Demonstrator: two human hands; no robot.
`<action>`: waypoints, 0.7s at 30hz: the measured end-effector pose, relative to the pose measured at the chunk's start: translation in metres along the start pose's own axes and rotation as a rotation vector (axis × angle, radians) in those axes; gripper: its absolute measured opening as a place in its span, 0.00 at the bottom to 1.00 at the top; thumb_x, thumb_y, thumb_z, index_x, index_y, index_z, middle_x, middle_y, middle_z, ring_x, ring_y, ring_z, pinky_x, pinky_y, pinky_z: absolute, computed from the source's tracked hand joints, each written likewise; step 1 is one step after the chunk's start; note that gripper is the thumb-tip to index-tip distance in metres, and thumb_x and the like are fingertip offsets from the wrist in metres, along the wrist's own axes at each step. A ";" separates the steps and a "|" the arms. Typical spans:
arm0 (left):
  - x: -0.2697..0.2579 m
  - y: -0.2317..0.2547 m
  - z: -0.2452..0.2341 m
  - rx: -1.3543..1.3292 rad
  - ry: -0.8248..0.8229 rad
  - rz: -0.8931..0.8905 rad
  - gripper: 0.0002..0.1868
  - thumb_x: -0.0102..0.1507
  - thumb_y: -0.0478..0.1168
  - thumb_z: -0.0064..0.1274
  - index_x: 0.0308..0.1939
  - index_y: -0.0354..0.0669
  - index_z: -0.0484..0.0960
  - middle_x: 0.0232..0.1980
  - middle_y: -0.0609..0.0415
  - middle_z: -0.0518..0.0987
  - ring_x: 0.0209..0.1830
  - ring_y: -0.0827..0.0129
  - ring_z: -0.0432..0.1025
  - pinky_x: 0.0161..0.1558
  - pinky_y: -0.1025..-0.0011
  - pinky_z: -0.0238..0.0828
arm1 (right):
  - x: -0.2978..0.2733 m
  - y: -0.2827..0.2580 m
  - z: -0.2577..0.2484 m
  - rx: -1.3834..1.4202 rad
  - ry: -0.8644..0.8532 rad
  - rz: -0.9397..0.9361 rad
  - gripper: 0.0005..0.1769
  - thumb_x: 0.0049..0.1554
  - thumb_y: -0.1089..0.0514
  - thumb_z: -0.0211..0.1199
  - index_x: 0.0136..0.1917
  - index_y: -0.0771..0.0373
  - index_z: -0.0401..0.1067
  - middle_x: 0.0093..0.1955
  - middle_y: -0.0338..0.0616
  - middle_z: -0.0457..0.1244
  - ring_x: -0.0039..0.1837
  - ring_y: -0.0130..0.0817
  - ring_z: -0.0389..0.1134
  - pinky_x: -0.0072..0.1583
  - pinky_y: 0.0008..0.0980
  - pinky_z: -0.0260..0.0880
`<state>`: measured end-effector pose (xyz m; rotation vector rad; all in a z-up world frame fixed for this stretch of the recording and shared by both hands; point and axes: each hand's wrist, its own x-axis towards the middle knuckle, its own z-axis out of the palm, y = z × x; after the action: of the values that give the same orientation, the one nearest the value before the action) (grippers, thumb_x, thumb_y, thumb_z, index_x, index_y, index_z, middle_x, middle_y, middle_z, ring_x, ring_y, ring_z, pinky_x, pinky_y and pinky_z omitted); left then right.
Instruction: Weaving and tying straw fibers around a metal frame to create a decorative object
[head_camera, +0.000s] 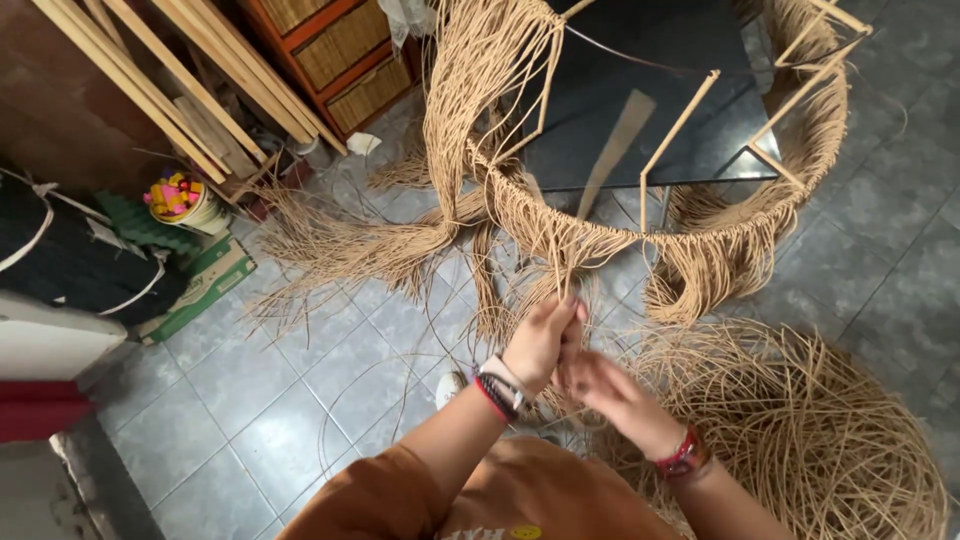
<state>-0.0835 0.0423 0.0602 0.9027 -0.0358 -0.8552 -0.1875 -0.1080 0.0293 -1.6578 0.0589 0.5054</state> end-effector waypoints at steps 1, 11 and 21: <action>-0.005 -0.009 -0.003 0.174 -0.020 0.009 0.17 0.77 0.46 0.33 0.37 0.47 0.70 0.21 0.67 0.63 0.15 0.81 0.51 0.16 0.81 0.48 | 0.008 0.003 -0.009 -0.436 0.123 -0.186 0.19 0.60 0.61 0.56 0.64 0.65 0.63 0.59 0.44 0.65 0.55 0.27 0.67 0.57 0.24 0.69; -0.037 -0.062 -0.021 0.260 -0.402 -0.098 0.19 0.78 0.49 0.28 0.43 0.43 0.71 0.20 0.63 0.59 0.15 0.78 0.49 0.18 0.80 0.46 | 0.032 -0.072 -0.024 0.507 0.243 -0.353 0.19 0.69 0.56 0.43 0.57 0.72 0.71 0.53 0.57 0.70 0.53 0.46 0.74 0.57 0.39 0.78; -0.029 -0.007 -0.006 0.643 0.018 0.278 0.29 0.68 0.51 0.44 0.70 0.42 0.68 0.70 0.46 0.72 0.69 0.57 0.68 0.70 0.57 0.62 | 0.020 -0.047 -0.005 0.251 0.327 -0.076 0.20 0.69 0.50 0.44 0.43 0.60 0.70 0.32 0.33 0.56 0.29 0.23 0.54 0.31 0.22 0.59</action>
<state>-0.1050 0.0636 0.0605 1.4664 -0.4303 -0.5751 -0.1530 -0.1008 0.0662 -1.4750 0.2879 0.1570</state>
